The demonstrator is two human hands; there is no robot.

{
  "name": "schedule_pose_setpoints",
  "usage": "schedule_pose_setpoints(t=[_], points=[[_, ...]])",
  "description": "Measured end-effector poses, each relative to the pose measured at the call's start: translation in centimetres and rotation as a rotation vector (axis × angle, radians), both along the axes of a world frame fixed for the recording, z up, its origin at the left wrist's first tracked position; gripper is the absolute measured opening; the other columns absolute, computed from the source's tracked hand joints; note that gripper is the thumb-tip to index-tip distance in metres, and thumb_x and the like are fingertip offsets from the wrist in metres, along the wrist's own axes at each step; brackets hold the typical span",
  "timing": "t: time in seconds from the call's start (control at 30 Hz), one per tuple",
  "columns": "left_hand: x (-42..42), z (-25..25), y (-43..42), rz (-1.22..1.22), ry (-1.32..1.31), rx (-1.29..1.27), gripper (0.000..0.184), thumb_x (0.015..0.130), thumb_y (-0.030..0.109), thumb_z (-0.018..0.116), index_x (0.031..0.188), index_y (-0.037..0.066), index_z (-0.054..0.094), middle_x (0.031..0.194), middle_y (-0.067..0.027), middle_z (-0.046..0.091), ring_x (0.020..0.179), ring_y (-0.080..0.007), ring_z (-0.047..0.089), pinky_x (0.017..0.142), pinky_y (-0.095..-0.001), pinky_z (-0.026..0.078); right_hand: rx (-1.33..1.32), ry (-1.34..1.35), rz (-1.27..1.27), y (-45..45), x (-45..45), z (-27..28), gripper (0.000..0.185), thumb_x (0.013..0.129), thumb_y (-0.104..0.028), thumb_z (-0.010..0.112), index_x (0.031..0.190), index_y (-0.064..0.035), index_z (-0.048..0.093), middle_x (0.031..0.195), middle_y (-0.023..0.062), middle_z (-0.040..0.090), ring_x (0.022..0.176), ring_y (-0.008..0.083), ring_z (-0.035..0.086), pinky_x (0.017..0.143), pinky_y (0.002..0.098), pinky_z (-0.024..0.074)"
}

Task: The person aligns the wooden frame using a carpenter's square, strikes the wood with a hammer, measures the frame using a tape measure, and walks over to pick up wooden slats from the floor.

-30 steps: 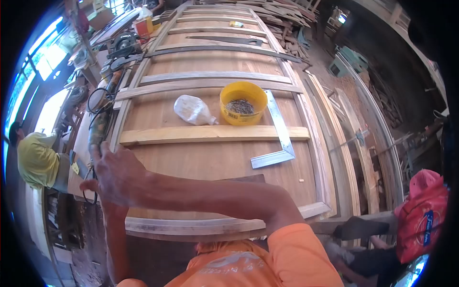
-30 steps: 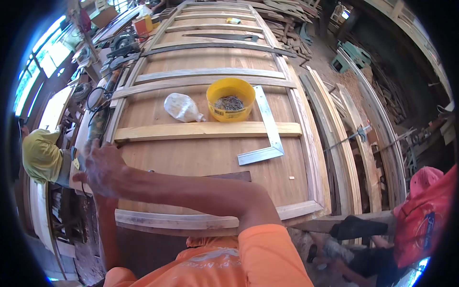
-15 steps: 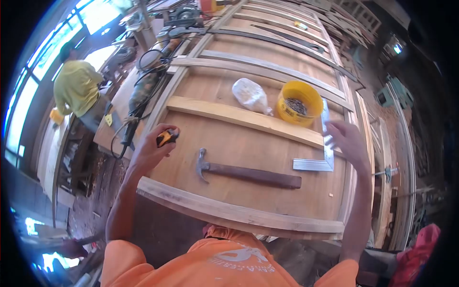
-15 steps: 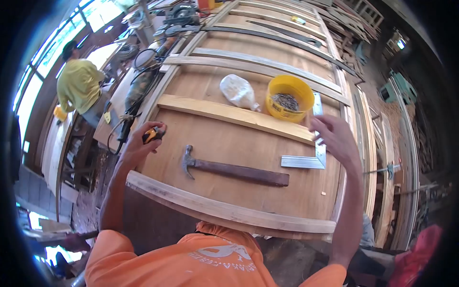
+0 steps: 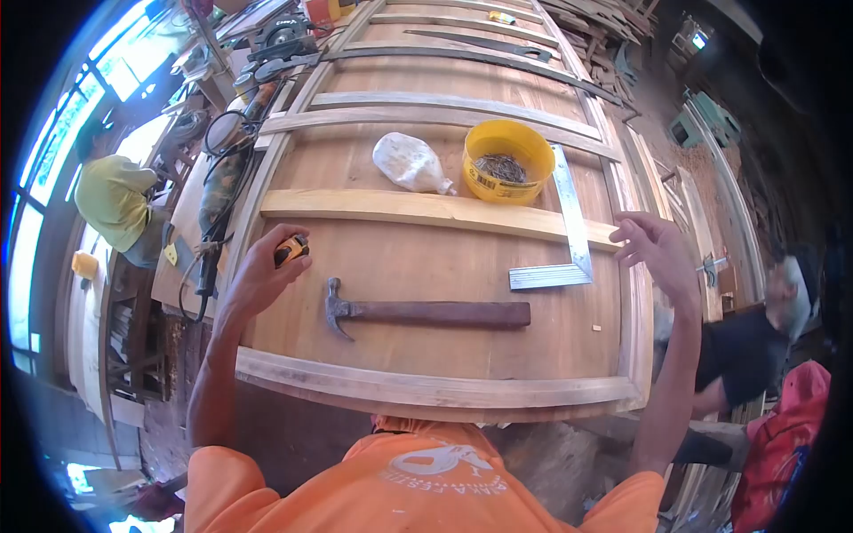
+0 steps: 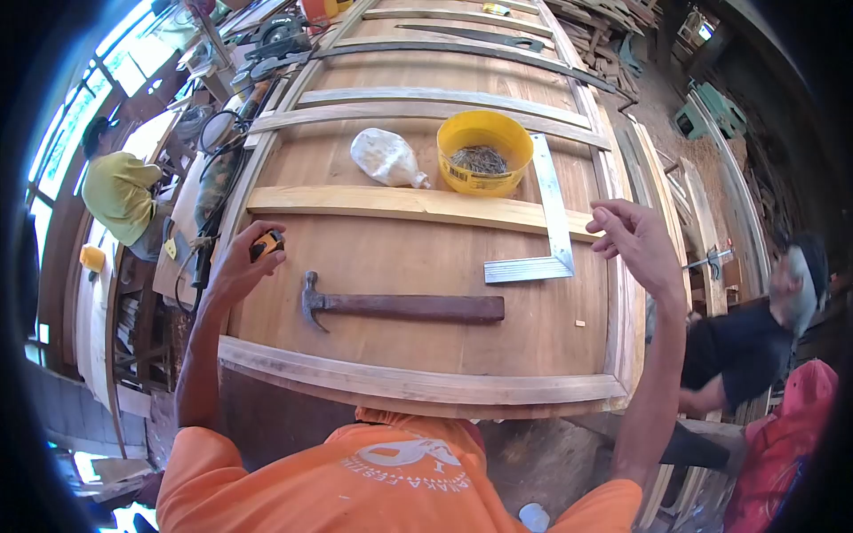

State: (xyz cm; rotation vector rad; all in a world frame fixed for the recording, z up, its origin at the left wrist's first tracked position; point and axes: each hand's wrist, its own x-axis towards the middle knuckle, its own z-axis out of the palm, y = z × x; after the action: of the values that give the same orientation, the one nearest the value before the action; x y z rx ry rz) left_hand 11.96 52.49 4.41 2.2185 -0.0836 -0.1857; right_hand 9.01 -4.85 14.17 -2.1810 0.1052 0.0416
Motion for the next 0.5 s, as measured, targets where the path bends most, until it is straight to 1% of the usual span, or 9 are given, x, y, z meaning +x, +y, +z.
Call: schedule_pose_setpoints(t=[0.1, 0.17, 0.3, 0.37, 0.4, 0.47, 0.5], points=[[0.6, 0.3, -0.6, -0.053, -0.018, -0.023, 0.04, 0.097, 0.017, 0.077, 0.133, 0.005, 0.064, 0.095, -0.0037, 0.065, 0.08, -0.0102, 0.06, 0.074, -0.0299, 0.052, 0.02, 0.006, -0.006, -1.4, -0.2, -0.3, 0.047, 0.11, -0.033, 0.066, 0.136, 0.0064, 0.066, 0.101, 0.0107, 0.076, 0.078, 0.0113, 0.072, 0.068, 0.0235, 0.0575], [0.8, 0.6, -1.1, -0.047, 0.027, 0.007, 0.04, 0.096, 0.016, 0.077, 0.133, 0.005, 0.064, 0.097, -0.0041, 0.065, 0.084, -0.0107, 0.06, 0.076, -0.03, 0.052, 0.026, 0.007, -0.008, -1.9, -0.2, -0.4, 0.047, 0.11, -0.033, 0.066, 0.136, 0.0061, 0.067, 0.101, 0.0106, 0.076, 0.078, 0.0112, 0.072, 0.068, 0.0235, 0.0575], [1.6, -0.3, -1.3, -0.083, -0.006, 0.011, 0.041, 0.096, 0.016, 0.077, 0.133, 0.004, 0.064, 0.096, -0.0044, 0.064, 0.085, -0.0122, 0.059, 0.078, -0.0302, 0.052, 0.012, 0.018, -0.004, -2.1, -0.6, -0.4, 0.045, 0.11, -0.033, 0.065, 0.135, 0.0049, 0.067, 0.102, 0.0099, 0.076, 0.079, 0.011, 0.071, 0.068, 0.0235, 0.0572], [1.6, -0.3, -1.5, -0.097, -0.03, 0.067, 0.04, 0.093, 0.013, 0.078, 0.13, 0.005, 0.065, 0.101, -0.0088, 0.066, 0.09, -0.0183, 0.064, 0.084, -0.0341, 0.054, 0.031, 0.015, -0.011, -2.1, -0.4, -0.8, 0.044, 0.111, -0.032, 0.064, 0.135, 0.0047, 0.068, 0.1, 0.0087, 0.075, 0.079, 0.0111, 0.071, 0.068, 0.0235, 0.0571], [1.7, -0.5, -1.6, -0.105, -0.03, 0.065, 0.04, 0.093, 0.013, 0.078, 0.13, 0.005, 0.065, 0.101, -0.0088, 0.066, 0.09, -0.0183, 0.064, 0.084, -0.0341, 0.054, 0.038, 0.022, -0.001, -2.0, -0.3, -0.9, 0.043, 0.111, -0.031, 0.064, 0.134, 0.005, 0.068, 0.1, 0.0081, 0.075, 0.079, 0.0111, 0.071, 0.068, 0.0236, 0.057], [1.9, -1.5, -1.7, -0.169, -0.156, 0.193, 0.043, 0.088, 0.009, 0.079, 0.128, 0.005, 0.065, 0.115, -0.0156, 0.066, 0.108, -0.0289, 0.066, 0.097, -0.0401, 0.052, 0.034, 0.024, 0.008, -1.5, 0.0, -0.6, 0.042, 0.111, -0.03, 0.064, 0.133, 0.0053, 0.069, 0.098, 0.0072, 0.074, 0.079, 0.011, 0.071, 0.067, 0.0239, 0.0563], [1.9, -2.1, -1.8, -0.177, -0.159, 0.192, 0.043, 0.088, 0.009, 0.079, 0.128, 0.005, 0.065, 0.115, -0.0156, 0.066, 0.108, -0.0289, 0.066, 0.097, -0.0401, 0.052, 0.033, 0.022, 0.001, -1.2, 0.2, -0.3, 0.042, 0.111, -0.03, 0.064, 0.133, 0.0053, 0.069, 0.098, 0.0072, 0.074, 0.079, 0.011, 0.071, 0.067, 0.0239, 0.0563]])
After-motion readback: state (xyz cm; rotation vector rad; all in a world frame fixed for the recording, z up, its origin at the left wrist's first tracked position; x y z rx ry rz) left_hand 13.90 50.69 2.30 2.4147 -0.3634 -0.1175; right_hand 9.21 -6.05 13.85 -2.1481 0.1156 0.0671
